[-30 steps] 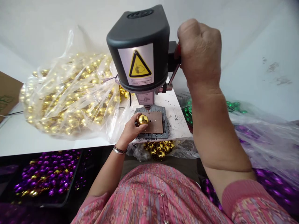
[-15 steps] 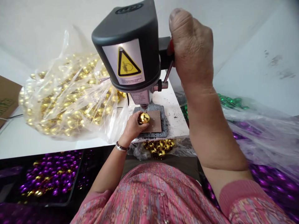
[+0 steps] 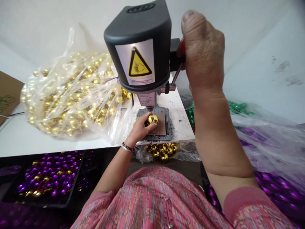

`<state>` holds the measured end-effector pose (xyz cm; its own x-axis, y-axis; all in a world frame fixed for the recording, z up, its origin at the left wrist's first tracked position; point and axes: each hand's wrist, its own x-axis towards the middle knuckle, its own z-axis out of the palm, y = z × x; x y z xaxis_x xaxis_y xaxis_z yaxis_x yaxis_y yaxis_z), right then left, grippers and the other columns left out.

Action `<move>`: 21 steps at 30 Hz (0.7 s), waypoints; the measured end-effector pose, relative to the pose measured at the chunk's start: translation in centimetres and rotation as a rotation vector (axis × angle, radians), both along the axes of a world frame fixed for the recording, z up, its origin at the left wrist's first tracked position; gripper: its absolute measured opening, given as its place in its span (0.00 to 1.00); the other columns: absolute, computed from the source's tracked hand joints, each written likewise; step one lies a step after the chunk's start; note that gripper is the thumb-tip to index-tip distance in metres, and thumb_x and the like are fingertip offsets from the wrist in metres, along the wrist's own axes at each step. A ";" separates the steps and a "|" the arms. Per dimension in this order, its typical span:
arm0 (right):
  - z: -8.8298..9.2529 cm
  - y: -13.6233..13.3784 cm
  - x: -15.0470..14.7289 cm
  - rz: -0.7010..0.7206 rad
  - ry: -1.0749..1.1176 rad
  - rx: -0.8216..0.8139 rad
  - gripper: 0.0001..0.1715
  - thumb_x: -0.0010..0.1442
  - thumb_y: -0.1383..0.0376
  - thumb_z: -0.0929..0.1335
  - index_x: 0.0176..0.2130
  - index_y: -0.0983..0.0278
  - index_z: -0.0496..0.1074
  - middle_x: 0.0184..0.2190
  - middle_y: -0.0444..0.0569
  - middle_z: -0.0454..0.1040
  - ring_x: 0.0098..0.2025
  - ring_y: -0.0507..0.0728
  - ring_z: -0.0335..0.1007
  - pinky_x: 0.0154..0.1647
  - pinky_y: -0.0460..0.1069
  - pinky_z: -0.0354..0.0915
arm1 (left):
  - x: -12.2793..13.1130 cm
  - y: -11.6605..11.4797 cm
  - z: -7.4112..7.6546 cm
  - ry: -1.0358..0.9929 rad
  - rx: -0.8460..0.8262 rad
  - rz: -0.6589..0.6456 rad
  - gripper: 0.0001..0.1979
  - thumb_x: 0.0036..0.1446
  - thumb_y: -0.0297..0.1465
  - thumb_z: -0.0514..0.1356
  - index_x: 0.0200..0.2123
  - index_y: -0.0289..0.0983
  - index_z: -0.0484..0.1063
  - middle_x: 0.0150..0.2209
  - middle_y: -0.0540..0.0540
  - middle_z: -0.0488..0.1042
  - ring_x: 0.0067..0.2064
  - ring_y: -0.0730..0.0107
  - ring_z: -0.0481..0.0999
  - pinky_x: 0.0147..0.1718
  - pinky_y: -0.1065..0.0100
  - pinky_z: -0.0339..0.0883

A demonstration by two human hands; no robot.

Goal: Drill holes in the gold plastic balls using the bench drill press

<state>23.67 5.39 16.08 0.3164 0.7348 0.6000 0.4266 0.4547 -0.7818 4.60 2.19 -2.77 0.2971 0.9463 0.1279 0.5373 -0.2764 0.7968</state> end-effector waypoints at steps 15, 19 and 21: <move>-0.9 -1.6 0.2 0.058 -0.005 0.091 0.19 0.67 0.56 0.61 0.27 0.61 0.59 0.24 0.41 0.62 0.29 0.48 0.57 0.36 0.47 0.61 | 0.0 1.2 -0.5 -0.009 -0.050 -0.042 0.24 0.46 0.35 0.70 0.49 0.37 0.78 0.43 0.45 0.80 0.45 0.58 0.77 0.49 0.59 0.69; -1.9 -5.0 0.3 0.023 -0.128 0.104 0.20 0.65 0.56 0.63 0.24 0.60 0.55 0.22 0.40 0.58 0.26 0.48 0.54 0.31 0.49 0.55 | 0.1 1.1 -0.6 -0.017 -0.059 -0.044 0.24 0.46 0.35 0.70 0.48 0.36 0.77 0.41 0.45 0.80 0.42 0.59 0.76 0.45 0.61 0.70; -2.6 -6.7 0.3 0.007 -0.214 0.072 0.17 0.61 0.62 0.64 0.24 0.59 0.56 0.19 0.39 0.55 0.23 0.48 0.49 0.28 0.49 0.52 | 0.2 1.1 -0.6 -0.011 -0.055 -0.040 0.23 0.46 0.35 0.70 0.48 0.36 0.77 0.41 0.45 0.80 0.42 0.60 0.76 0.45 0.61 0.69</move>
<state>23.98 -1.33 13.48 0.1708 0.6897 0.7037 0.5762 0.5094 -0.6392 4.78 3.28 -3.36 0.3333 0.9394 0.0797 0.5182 -0.2532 0.8169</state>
